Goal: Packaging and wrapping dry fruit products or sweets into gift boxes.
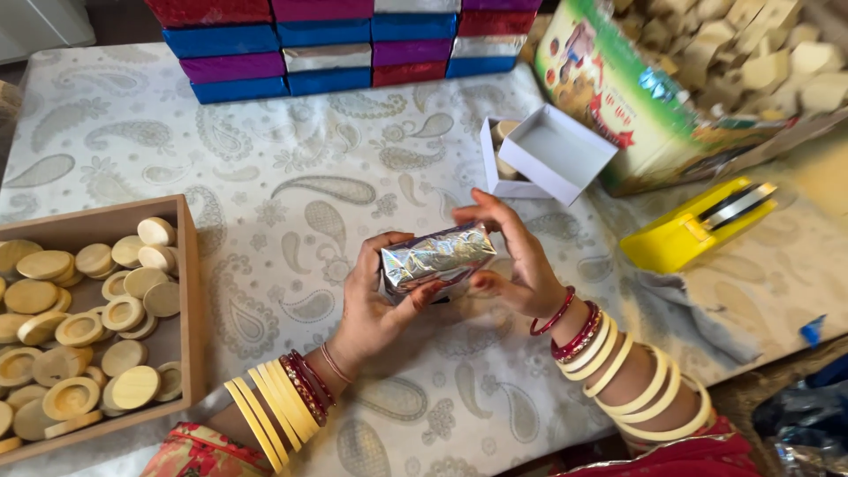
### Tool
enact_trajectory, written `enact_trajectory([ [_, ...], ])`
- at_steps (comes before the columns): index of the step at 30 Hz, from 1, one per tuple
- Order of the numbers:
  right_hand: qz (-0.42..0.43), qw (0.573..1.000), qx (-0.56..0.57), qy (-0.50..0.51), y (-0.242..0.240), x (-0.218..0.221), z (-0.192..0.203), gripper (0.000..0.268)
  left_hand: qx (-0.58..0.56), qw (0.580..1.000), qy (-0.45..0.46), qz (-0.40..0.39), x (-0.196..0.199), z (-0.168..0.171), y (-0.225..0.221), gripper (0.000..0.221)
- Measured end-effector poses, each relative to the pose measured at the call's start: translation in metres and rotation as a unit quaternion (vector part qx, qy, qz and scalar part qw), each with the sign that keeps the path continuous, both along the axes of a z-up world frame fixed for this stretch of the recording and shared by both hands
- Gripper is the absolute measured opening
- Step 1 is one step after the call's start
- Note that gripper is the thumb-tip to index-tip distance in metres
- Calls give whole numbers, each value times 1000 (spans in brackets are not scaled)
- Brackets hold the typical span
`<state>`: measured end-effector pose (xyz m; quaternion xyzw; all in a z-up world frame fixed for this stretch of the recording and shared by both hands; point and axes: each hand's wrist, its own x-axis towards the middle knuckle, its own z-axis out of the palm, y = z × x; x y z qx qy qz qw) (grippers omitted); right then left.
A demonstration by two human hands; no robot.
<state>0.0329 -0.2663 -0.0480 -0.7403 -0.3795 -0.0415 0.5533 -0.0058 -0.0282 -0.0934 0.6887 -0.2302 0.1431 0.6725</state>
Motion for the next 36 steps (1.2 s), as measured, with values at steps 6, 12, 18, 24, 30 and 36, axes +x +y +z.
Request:
enact_trajectory([
  [6, -224, 951, 28, -211, -38, 11, 7, 57, -78, 996, -24, 44, 9, -5, 3, 61],
  [12, -466, 822, 88, -314, -127, -13, 38, 31, -92, 984, -18, 151, 20, -3, 5, 57],
  [18, -756, 519, -300, -264, -262, -2, -38, 29, -80, 988, 6, 133, 13, 6, 4, 57],
  [24, -614, 744, 169, 202, -267, 11, -61, 44, -213, 977, -13, 5, 29, -22, -6, 48],
  [30, -598, 726, 198, 277, -287, 20, -66, 36, -100, 988, -8, 115, 18, -4, 1, 48],
  [36, -612, 713, 143, 312, -269, 24, -41, 38, -37, 984, -21, 172, 14, -3, 8, 56],
])
